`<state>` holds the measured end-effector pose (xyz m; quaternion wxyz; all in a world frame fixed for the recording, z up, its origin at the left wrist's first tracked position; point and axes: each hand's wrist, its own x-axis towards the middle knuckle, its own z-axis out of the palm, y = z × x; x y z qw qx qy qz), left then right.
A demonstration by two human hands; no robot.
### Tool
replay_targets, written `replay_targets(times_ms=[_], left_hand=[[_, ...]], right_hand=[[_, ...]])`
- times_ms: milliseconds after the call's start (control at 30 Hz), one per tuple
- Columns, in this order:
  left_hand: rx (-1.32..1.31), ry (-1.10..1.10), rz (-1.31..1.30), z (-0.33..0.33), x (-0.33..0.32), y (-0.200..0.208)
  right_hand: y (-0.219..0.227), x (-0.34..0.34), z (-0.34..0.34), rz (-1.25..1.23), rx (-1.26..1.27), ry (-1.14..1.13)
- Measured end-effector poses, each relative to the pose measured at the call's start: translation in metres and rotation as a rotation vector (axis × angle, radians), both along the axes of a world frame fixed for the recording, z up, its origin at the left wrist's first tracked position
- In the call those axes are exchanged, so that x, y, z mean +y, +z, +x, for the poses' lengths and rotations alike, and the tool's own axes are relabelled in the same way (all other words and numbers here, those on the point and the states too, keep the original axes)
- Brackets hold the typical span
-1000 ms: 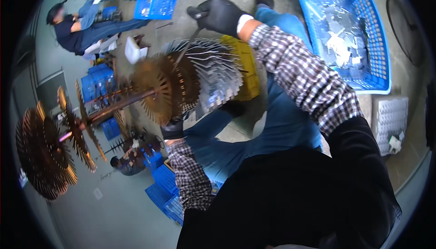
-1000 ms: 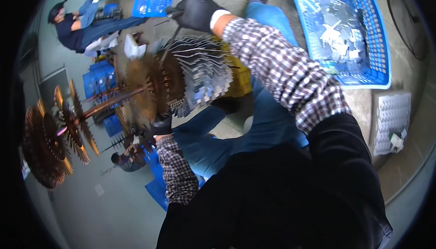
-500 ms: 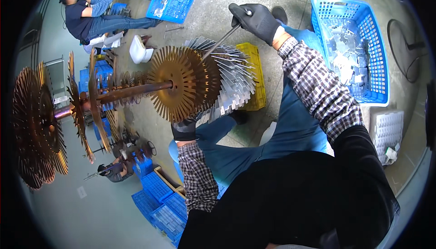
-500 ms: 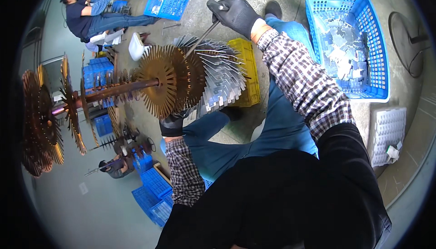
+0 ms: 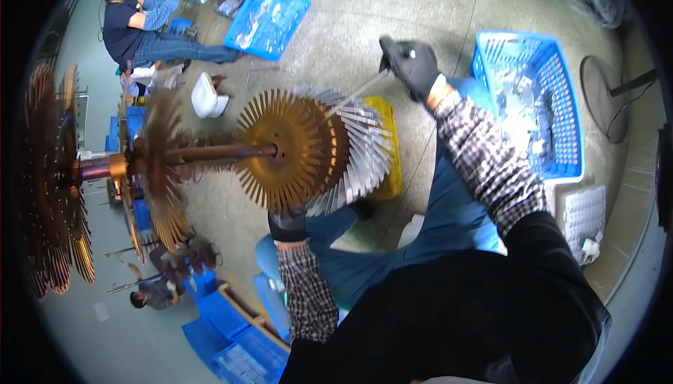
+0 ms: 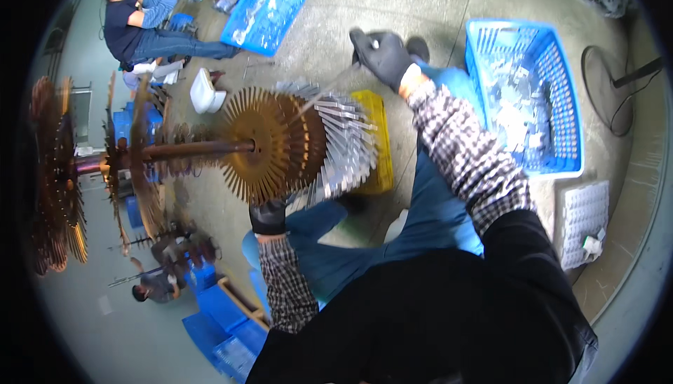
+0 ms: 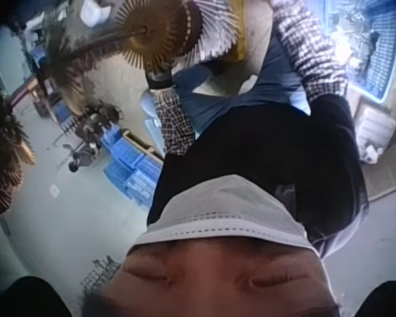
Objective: Assembling or aligning metal fins on a circular rotor assembly using an alignment tool.
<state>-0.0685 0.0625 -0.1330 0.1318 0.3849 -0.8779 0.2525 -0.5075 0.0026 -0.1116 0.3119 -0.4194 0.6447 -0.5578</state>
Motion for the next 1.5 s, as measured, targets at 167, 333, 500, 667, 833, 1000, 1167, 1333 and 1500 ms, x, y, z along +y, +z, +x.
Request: replay_targets(times_ms=[167, 333, 500, 667, 833, 1000, 1167, 1333, 1500], left_hand=[[0.113, 0.021, 0.103, 0.033, 0.002, -0.039], [1.35, 0.152, 0.934, 0.032, 0.01, -0.061], [2.624, -0.061, 1.491, 0.008, 0.009, -0.046], [1.469, -0.096, 0.89, 0.017, -0.008, -0.092], [2.246, -0.263, 1.268, -0.008, -0.003, -0.061], [2.52, -0.198, 1.446, -0.014, -0.004, -0.038], [2.459, -0.315, 1.475, -0.019, -0.013, -0.037], [2.53, -0.311, 1.517, -0.008, -0.012, -0.063], [2.437, -0.354, 1.367, -0.027, -0.002, -0.028]], right_hand=[[-0.01, 0.001, 0.005, -0.03, -0.068, 0.006], [-0.011, -0.007, 0.002, -0.025, -0.028, -0.008], [-0.009, -0.004, -0.008, 0.051, -0.085, -0.033], [0.004, -0.015, -0.006, 0.225, -0.096, 0.063], [0.001, -0.018, -0.014, 0.412, -0.049, 0.051], [0.01, -0.02, -0.013, 0.606, 0.017, 0.075], [0.008, -0.024, -0.022, 0.568, 0.148, 0.134], [0.013, -0.004, 0.003, 0.398, -0.029, -0.013], [0.017, -0.013, 0.011, 0.263, -0.042, -0.11]])
